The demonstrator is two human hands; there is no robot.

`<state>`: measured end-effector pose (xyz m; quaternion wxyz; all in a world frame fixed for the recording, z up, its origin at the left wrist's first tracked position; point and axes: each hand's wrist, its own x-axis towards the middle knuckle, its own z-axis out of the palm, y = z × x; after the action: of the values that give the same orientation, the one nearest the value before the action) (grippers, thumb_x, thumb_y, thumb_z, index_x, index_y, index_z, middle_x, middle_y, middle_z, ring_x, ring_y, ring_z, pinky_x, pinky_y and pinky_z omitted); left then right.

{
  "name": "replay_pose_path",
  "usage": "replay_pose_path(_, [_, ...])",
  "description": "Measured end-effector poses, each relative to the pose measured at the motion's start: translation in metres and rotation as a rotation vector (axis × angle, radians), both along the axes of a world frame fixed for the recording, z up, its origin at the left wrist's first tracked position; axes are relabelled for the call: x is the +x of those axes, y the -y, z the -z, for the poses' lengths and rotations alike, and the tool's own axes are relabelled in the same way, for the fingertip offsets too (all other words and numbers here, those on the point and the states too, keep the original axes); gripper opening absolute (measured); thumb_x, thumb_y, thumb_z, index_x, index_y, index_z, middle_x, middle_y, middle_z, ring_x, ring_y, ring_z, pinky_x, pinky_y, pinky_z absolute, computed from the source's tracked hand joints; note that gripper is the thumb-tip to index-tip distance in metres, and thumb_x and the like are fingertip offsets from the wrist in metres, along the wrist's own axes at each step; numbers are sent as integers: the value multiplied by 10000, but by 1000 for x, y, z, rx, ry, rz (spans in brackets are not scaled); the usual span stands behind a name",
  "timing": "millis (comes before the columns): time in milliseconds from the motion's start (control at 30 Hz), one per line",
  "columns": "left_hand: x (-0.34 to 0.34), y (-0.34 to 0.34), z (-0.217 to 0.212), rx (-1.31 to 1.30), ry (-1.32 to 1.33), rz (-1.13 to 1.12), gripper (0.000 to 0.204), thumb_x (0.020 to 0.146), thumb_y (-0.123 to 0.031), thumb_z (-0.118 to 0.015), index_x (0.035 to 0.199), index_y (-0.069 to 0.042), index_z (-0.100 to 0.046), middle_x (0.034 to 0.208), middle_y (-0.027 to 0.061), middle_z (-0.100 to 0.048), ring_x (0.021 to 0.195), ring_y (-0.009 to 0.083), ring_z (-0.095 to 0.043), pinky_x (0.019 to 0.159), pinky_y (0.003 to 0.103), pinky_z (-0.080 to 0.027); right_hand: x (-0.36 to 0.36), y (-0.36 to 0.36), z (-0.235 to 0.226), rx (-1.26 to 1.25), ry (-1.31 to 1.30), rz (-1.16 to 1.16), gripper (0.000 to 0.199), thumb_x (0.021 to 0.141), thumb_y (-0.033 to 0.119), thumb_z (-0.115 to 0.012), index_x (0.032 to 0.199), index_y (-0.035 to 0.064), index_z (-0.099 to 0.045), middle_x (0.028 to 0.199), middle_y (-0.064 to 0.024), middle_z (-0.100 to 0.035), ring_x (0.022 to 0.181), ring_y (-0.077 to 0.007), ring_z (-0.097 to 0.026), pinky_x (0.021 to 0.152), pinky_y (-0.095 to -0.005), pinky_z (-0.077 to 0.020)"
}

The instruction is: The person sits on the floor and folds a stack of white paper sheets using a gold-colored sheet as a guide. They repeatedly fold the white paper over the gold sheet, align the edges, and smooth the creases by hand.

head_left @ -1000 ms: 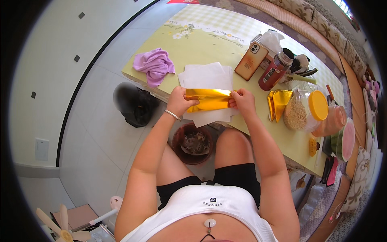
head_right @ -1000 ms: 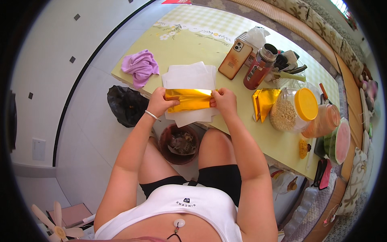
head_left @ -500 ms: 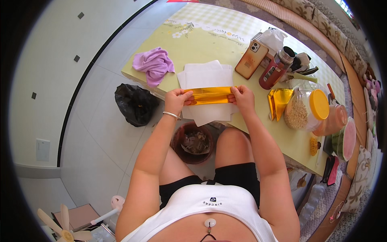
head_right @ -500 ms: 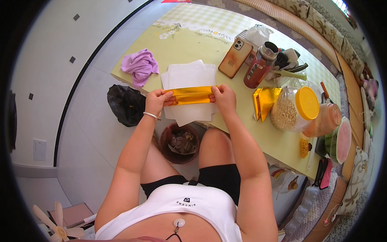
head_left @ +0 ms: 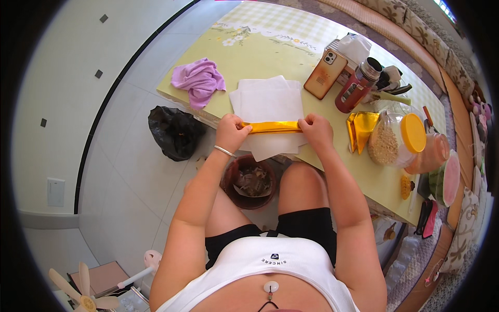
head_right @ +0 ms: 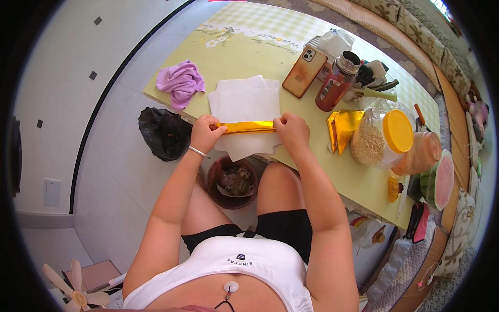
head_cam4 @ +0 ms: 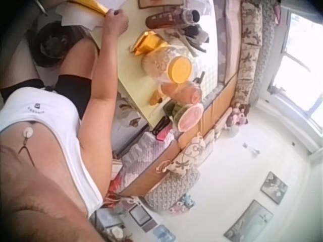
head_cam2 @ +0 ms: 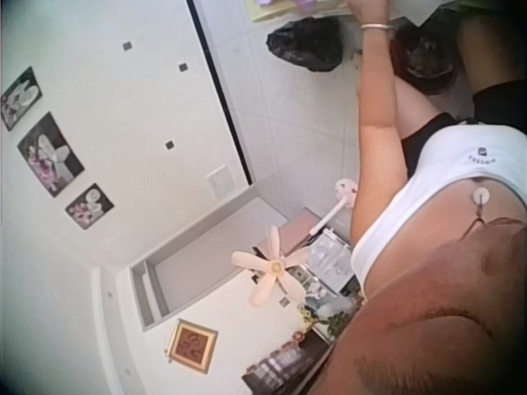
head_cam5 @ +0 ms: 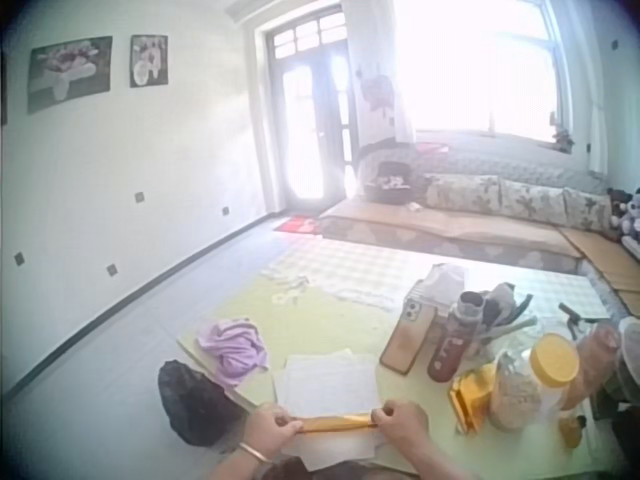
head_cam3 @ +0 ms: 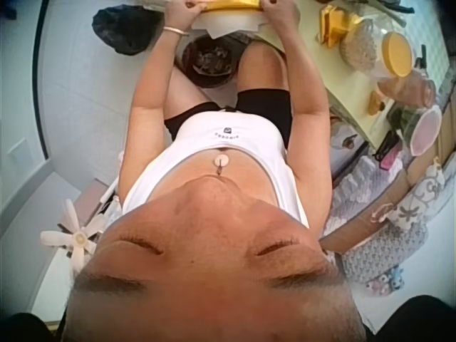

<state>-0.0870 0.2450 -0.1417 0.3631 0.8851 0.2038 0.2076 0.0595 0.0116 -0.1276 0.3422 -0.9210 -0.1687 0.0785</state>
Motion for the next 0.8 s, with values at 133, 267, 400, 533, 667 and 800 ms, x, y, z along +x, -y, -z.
replay_pose_path(133, [1, 2, 0, 54, -21, 18, 229, 700, -146, -816, 706, 17, -657, 870, 141, -602, 753, 278, -619, 688, 370, -521, -4, 4, 2, -5, 21, -29, 257, 844, 331, -665, 799, 81, -710, 785, -126, -708, 750, -325, -682, 678, -436, -527])
replay_pose_path(267, [1, 4, -2, 56, -43, 22, 211, 701, -135, -803, 706, 16, -656, 877, 146, -597, 807, 295, -614, 731, 380, -520, -9, 3, -1, -51, 52, -34, 247, 853, 317, -666, 794, 81, -710, 790, -126, -707, 756, -323, -683, 680, -442, -531])
replay_pose_path(400, [2, 4, -2, 92, -59, 26, 203, 705, -129, -797, 720, 18, -658, 893, 152, -597, 835, 310, -607, 765, 386, -517, -11, 2, 0, -88, 100, -62, 255, 872, 315, -663, 799, 74, -706, 827, -122, -701, 781, -326, -678, 688, -451, -531])
replay_pose_path(533, [2, 3, 4, 155, 16, 45, 212, 718, -97, -797, 721, 29, -627, 879, 141, -575, 708, 269, -608, 653, 353, -512, -13, 1, 0, -103, 116, -71, 263, 898, 323, -651, 844, 70, -702, 897, -122, -695, 812, -328, -674, 701, -452, -531])
replay_pose_path(667, [1, 8, -1, 229, -27, 52, 221, 711, -84, -794, 851, 4, -646, 912, 152, -576, 798, 290, -615, 719, 367, -520, -11, -2, 4, -182, 169, -90, 272, 915, 335, -641, 883, 69, -690, 920, -123, -692, 832, -327, -677, 712, -456, -536])
replay_pose_path(800, [3, 19, -16, 495, 27, 131, 334, 780, -124, -723, 1108, -90, -672, 1175, 131, -613, 1042, 302, -606, 913, 434, -473, -13, -4, 7, -248, 228, -115, 280, 926, 341, -633, 917, 64, -672, 953, -130, -686, 814, -334, -682, 702, -470, -541])
